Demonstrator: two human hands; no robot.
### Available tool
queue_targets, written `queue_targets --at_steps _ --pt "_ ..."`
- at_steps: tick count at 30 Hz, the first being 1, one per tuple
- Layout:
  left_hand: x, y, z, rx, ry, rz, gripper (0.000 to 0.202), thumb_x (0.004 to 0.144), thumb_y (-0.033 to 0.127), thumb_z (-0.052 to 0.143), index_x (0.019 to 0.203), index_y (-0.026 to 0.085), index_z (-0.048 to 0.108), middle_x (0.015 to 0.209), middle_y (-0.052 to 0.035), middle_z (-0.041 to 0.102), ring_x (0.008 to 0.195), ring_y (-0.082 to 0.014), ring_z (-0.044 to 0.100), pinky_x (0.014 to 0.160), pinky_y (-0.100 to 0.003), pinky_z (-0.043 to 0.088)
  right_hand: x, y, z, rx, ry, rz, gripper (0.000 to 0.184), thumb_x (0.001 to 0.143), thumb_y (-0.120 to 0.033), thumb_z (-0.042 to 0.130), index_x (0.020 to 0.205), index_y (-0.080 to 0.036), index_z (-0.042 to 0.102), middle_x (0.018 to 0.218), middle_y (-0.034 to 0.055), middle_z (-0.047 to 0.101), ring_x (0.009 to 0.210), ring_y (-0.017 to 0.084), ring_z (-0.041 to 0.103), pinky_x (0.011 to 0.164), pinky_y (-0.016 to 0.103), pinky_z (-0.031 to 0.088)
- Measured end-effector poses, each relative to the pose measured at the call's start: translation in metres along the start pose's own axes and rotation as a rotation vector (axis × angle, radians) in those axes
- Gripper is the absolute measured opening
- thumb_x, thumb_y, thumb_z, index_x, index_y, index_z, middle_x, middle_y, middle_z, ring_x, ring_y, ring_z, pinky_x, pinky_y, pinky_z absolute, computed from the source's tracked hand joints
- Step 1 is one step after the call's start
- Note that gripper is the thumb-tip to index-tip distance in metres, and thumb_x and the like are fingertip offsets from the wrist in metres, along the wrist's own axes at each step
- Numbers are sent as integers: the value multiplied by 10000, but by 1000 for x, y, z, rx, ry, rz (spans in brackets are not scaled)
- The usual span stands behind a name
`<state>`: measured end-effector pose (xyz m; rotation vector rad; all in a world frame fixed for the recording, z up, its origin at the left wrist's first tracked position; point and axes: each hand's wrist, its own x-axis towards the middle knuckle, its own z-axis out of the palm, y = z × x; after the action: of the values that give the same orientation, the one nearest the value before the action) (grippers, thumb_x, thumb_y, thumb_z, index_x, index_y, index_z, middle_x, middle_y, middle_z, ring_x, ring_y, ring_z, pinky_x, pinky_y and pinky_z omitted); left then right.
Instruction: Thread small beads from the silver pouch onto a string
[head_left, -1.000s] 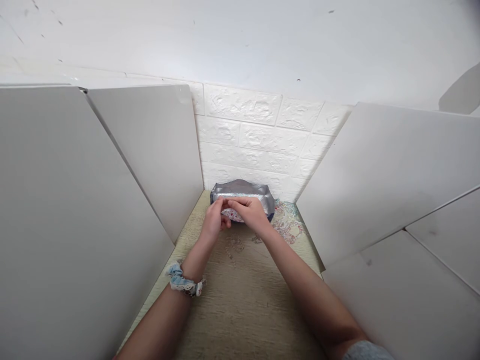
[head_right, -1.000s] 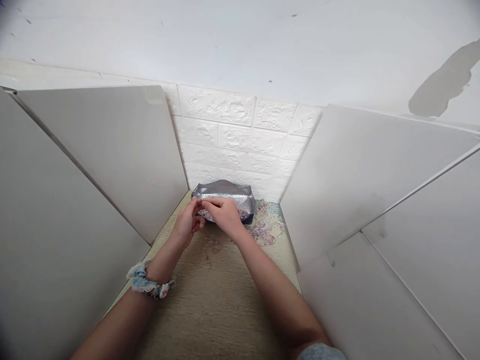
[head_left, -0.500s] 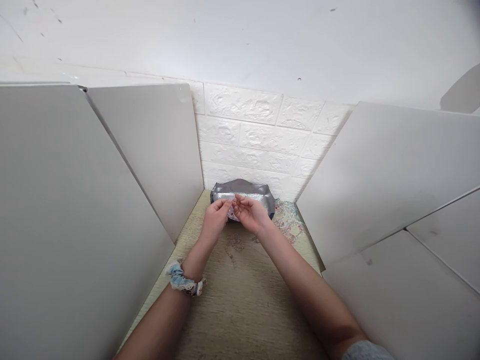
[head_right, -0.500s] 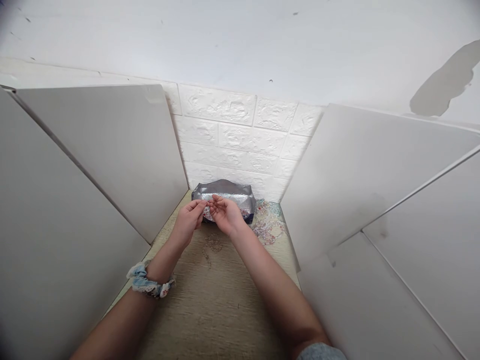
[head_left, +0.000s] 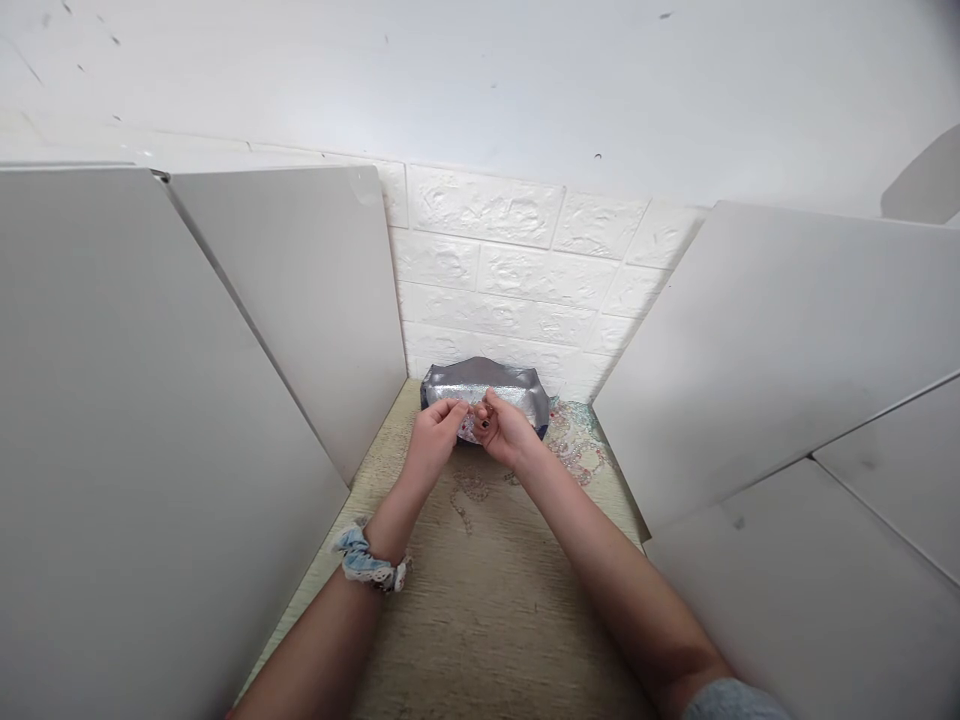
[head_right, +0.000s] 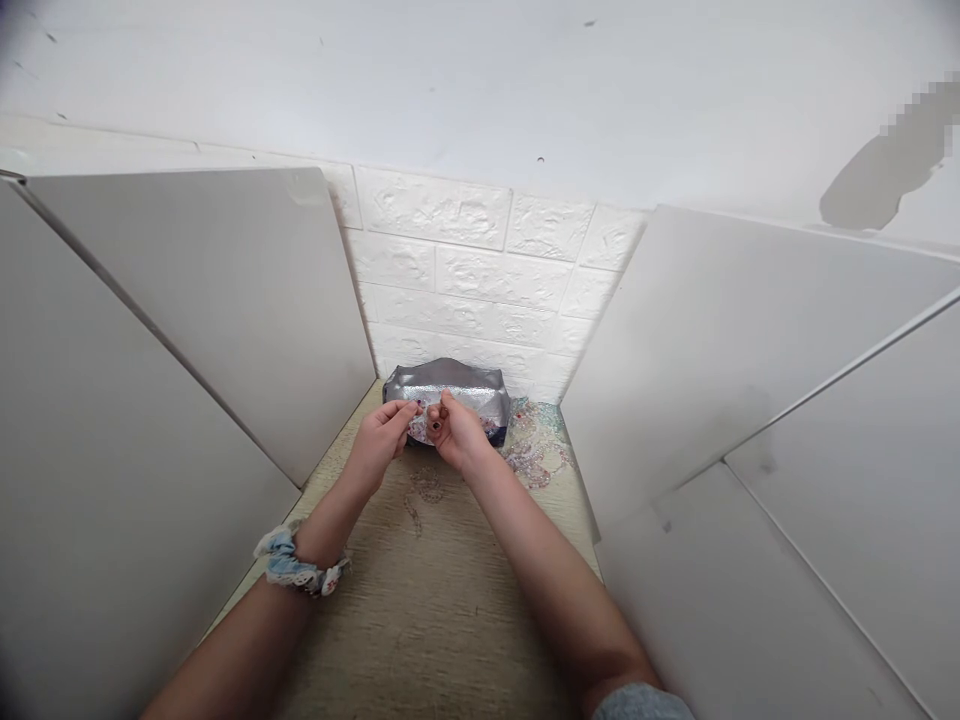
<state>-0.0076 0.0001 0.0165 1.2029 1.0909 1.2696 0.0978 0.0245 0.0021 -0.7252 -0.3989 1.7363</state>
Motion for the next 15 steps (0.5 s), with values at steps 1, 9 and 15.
queue_targets --at_steps 1,9,15 --pt "0 0 0 2 -2 2 183 678 317 524 623 146 557 349 76 301 355 -51 268 391 -190 224 1 0 -1 2 -22 21 264 838 -254 406 595 -150 397 407 -38 430 335 37 369 325 121 304" --pt "1 -2 0 44 -18 46 204 696 325 513 652 141 587 381 42 413 394 -69 367 412 -189 284 0 1 1 40 -110 93 337 848 -312 385 557 -141 390 418 -41 399 342 30 298 341 128 259" --pt "2 -5 0 64 -51 119 184 696 308 530 683 148 620 605 -7 596 528 -92 491 512 -203 367 2 4 0 99 -174 71 300 781 -319 510 568 -144 393 441 -61 357 369 21 272 355 121 251"
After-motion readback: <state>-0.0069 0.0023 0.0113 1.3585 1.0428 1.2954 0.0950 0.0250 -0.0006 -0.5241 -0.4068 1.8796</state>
